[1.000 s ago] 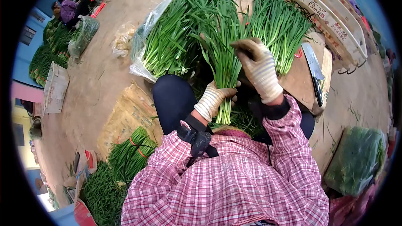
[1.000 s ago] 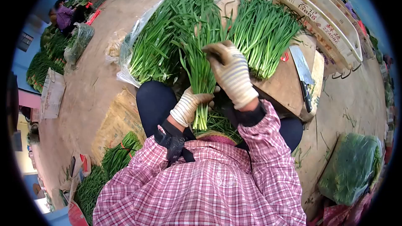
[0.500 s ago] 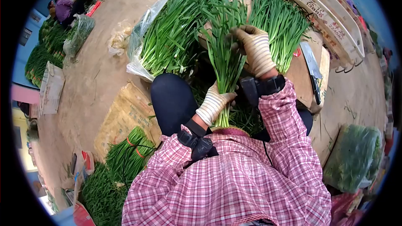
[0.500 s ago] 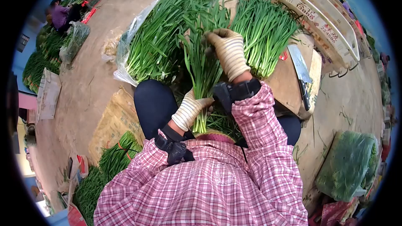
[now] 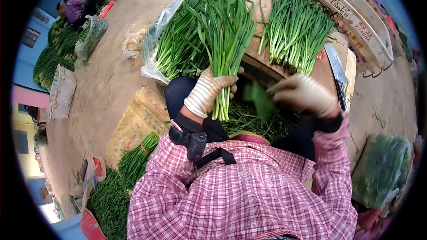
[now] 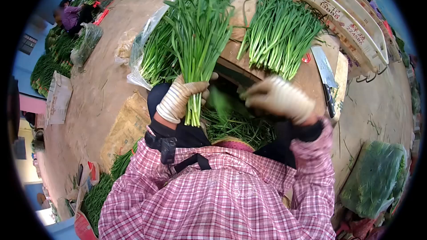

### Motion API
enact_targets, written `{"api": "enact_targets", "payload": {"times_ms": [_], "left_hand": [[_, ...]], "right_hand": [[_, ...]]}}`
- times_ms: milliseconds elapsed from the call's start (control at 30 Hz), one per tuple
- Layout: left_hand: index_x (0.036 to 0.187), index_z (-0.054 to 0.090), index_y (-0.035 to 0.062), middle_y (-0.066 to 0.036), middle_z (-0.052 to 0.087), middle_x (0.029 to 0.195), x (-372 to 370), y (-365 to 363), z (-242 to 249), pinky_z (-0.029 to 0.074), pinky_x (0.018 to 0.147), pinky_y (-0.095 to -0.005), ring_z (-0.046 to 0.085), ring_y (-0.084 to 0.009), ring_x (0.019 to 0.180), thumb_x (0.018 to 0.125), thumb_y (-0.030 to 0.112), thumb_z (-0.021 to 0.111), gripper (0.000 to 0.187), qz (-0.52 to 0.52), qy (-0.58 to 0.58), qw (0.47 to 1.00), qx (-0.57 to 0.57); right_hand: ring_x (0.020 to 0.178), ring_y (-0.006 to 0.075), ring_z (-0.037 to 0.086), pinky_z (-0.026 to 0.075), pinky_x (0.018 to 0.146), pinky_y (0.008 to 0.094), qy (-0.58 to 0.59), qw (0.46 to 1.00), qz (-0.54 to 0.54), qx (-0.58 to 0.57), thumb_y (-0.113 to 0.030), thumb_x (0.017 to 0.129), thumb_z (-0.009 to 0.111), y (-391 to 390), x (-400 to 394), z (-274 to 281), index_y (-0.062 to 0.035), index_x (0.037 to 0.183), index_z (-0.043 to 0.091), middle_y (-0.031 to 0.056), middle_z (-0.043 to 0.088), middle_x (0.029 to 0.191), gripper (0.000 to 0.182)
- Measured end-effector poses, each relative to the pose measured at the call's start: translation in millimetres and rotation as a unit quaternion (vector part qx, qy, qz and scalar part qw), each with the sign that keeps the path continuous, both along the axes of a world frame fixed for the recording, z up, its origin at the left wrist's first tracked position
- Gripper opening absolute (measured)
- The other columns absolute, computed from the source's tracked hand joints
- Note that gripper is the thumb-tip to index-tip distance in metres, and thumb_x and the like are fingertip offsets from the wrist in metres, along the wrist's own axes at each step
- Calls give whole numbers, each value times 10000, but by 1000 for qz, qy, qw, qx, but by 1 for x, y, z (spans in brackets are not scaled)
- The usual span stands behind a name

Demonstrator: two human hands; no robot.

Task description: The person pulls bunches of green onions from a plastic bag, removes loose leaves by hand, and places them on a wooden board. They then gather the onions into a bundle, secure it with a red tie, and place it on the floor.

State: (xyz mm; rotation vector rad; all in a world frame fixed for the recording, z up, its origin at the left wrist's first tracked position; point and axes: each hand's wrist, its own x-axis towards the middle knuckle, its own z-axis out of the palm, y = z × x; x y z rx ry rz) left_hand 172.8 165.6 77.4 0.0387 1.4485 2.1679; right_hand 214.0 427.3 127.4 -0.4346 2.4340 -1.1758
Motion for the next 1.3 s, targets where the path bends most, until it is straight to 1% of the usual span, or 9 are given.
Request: {"api": "enact_targets", "payload": {"times_ms": [33,100,167,400,533,633,833,1100,1300], "left_hand": [[1208,542,13,-83,672,1046,-3,0,6,519,535,-228,596,-106,628,841,11,619,376,-3,10,1000,-3],[1186,547,29,-61,670,1026,-7,8,-1,505,519,-236,591,-104,617,832,23,652,369,10,33,998,-50],[1162,545,46,-56,667,1005,-5,22,-8,504,515,-240,586,-107,608,817,4,664,367,32,44,995,-86],[1415,314,21,-89,601,1144,-6,49,-64,472,884,-284,579,-182,1016,751,-111,642,752,44,102,976,-189],[1504,194,58,-176,604,1241,-20,55,-128,453,954,-309,605,-270,1108,755,-35,657,885,44,235,944,-225],[1501,208,81,-205,610,1227,-22,54,-144,454,964,-337,601,-336,1125,757,54,670,876,34,249,934,-255],[1498,221,90,-214,619,1199,-13,52,-136,470,945,-366,600,-360,1111,755,100,697,883,28,254,929,-269],[1534,110,136,-92,515,1327,1,45,-73,415,1009,-311,514,-202,1174,713,-54,762,1065,-35,65,997,-27],[1501,228,138,-80,510,1322,13,38,-57,549,842,-423,593,-213,1068,886,136,654,747,-35,-35,983,180]], "right_hand": [[671,210,679,539,661,343,200,967,29,155,-208,842,673,-1,2,-38,-6,953,706,160,700,824,233],[726,289,680,525,680,356,290,942,-168,-2,-213,829,683,-29,-9,-58,10,943,696,205,679,824,250],[770,340,668,518,696,365,129,943,-278,-127,-190,831,666,-52,-17,-33,10,945,693,214,674,828,231],[915,364,638,501,817,409,324,904,-268,-73,-193,860,608,-62,-64,-41,-56,1021,676,175,677,936,222],[887,357,656,510,809,402,247,916,-311,61,-285,810,651,-64,-105,-39,-38,996,694,206,683,909,312],[781,333,693,535,743,393,89,956,-273,-60,-335,713,674,-62,-111,-45,-6,910,725,202,697,803,387],[774,388,666,531,730,407,78,953,-234,174,-380,726,667,-61,-105,-42,43,897,694,255,664,807,458],[748,185,653,522,705,313,138,942,-277,-134,-248,808,667,-46,-96,-58,81,1000,665,160,701,839,381],[627,151,661,537,500,284,-22,851,-340,-399,-173,915,605,-38,-77,-47,11,1037,598,103,697,827,221]]}}
